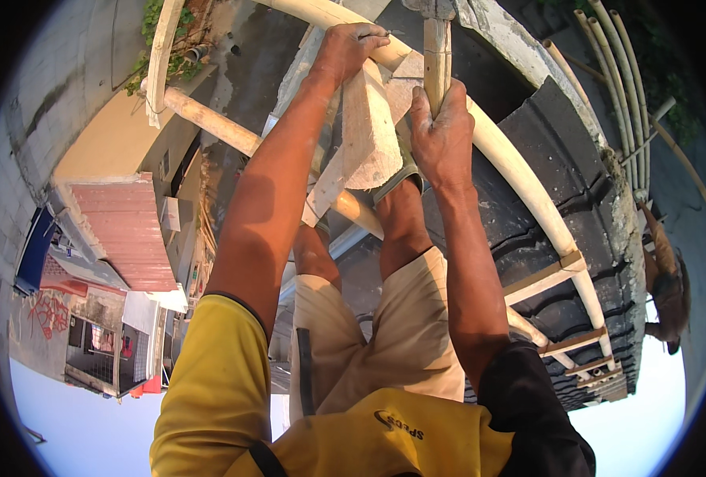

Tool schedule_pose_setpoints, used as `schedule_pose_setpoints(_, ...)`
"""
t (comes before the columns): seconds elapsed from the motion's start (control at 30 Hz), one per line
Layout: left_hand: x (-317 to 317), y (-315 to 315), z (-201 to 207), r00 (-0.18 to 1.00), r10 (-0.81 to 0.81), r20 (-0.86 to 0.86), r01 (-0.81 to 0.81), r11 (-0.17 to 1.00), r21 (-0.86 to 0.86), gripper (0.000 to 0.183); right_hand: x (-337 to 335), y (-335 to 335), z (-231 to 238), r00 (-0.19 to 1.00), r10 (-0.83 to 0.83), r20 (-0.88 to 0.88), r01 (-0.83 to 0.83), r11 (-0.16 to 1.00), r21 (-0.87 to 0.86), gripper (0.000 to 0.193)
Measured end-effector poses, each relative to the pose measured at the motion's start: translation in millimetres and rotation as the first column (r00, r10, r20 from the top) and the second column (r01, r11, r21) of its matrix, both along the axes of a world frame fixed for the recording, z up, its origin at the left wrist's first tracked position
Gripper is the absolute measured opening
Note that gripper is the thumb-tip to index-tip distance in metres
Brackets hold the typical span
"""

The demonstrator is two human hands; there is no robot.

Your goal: The person repairs a section of a tiled roof using a hammer to secure wooden supports, handling wire, and receiving a bucket of cement from a co-worker.

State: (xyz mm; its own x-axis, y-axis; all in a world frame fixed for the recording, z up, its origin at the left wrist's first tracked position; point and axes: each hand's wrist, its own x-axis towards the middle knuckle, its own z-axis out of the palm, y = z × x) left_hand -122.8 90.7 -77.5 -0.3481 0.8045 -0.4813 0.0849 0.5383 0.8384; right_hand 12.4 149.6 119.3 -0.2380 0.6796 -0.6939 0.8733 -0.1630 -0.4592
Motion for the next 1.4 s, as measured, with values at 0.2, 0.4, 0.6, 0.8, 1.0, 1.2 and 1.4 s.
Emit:
schedule_pose_setpoints(0.2,-3.8,0.6,0.9,0.999,-0.003,0.034,0.004,0.999,-0.051,0.029,7.8,17.2,-9.1,0.999,-0.034,-0.014,0.032,0.993,-0.118,0.031)
schedule_pose_setpoints(0.4,-4.3,11.4,18.5,0.996,0.008,0.090,0.005,0.990,-0.139,0.029,6.5,19.4,-19.4,1.000,0.014,-0.010,-0.014,0.998,-0.053,0.030)
schedule_pose_setpoints(0.6,-4.4,5.1,8.0,0.999,0.012,0.051,-0.011,1.000,-0.020,0.033,-21.1,18.9,23.9,0.984,-0.166,-0.064,0.165,0.986,-0.030,0.032)
schedule_pose_setpoints(0.8,-10.3,13.1,6.1,0.999,-0.003,0.051,0.009,0.995,-0.101,0.029,-10.2,28.3,-6.3,0.997,0.068,0.045,-0.066,0.997,-0.046,0.032)
schedule_pose_setpoints(1.0,-8.4,21.4,21.9,0.987,-0.004,0.159,0.049,0.959,-0.278,0.027,19.5,9.3,-33.8,0.971,0.221,0.091,-0.225,0.974,0.032,0.030)
schedule_pose_setpoints(1.2,-18.0,3.5,32.4,0.997,0.073,-0.006,-0.073,0.993,-0.092,0.038,13.1,13.4,-10.3,0.996,-0.050,-0.069,0.049,0.999,-0.013,0.028)
schedule_pose_setpoints(1.4,-5.5,-26.7,163.3,0.754,0.620,0.215,-0.653,0.742,0.152,0.059,18.5,17.5,8.0,0.951,-0.293,-0.098,0.267,0.938,-0.220,0.027)
